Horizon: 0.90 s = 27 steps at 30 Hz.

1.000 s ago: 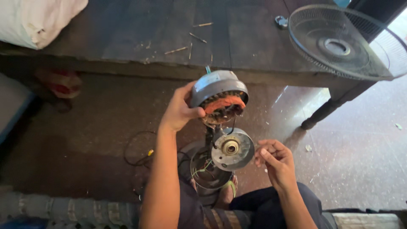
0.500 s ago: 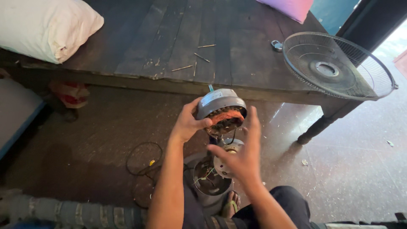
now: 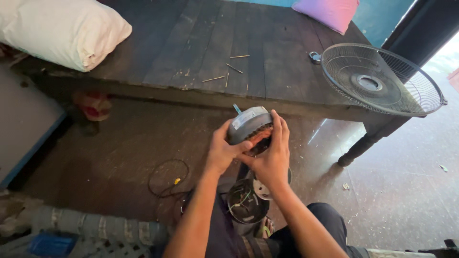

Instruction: The person sits on the floor servicing a pedestal fan motor. They separate the motor housing from the fan base, handle the rotor and stator windings, unscrew and remove a fastener, probe inside the housing with a thin stick, and reassemble the motor housing sections back together.

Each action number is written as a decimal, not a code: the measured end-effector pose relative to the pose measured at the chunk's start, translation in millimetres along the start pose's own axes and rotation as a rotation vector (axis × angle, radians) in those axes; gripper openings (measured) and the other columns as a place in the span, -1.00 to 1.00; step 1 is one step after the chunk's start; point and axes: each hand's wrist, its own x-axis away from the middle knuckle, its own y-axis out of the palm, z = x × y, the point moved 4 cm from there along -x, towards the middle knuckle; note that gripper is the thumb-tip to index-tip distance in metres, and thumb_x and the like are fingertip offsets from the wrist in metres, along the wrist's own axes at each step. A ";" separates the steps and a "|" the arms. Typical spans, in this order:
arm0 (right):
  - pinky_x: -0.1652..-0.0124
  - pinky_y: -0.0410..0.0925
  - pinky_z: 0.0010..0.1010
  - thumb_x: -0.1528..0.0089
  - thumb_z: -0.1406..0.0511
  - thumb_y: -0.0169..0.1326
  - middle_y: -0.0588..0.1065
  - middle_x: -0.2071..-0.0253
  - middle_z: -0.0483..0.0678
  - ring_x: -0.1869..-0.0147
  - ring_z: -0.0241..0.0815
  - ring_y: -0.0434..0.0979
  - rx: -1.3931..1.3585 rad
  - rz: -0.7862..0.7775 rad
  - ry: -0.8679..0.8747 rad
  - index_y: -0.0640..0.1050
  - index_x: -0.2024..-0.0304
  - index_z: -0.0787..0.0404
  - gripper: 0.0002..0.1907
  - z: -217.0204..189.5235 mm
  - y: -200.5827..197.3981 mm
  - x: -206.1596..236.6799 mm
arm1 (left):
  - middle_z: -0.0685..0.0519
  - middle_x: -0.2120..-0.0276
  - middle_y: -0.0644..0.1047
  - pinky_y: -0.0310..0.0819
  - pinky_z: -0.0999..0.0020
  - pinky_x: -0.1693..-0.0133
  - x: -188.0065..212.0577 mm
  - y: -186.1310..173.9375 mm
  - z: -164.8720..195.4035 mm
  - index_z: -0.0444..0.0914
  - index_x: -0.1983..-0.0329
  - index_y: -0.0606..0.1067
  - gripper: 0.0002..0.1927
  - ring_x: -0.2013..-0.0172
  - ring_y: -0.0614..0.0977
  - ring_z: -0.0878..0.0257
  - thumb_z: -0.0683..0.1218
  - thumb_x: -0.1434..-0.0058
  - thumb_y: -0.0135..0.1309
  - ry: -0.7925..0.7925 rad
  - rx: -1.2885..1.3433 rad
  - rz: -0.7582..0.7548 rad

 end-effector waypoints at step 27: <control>-0.47 0.07 -0.13 0.36 0.04 0.56 0.10 -0.56 0.17 -0.62 0.07 0.14 -0.528 -0.743 -0.160 -0.08 -0.57 0.23 0.62 31.1 -33.7 -23.0 | -0.37 -0.51 0.15 0.05 0.06 -0.50 112.3 81.6 37.6 -0.46 -0.59 -0.03 -0.21 -0.54 0.22 -0.13 0.12 -0.52 -0.12 0.201 -0.363 0.238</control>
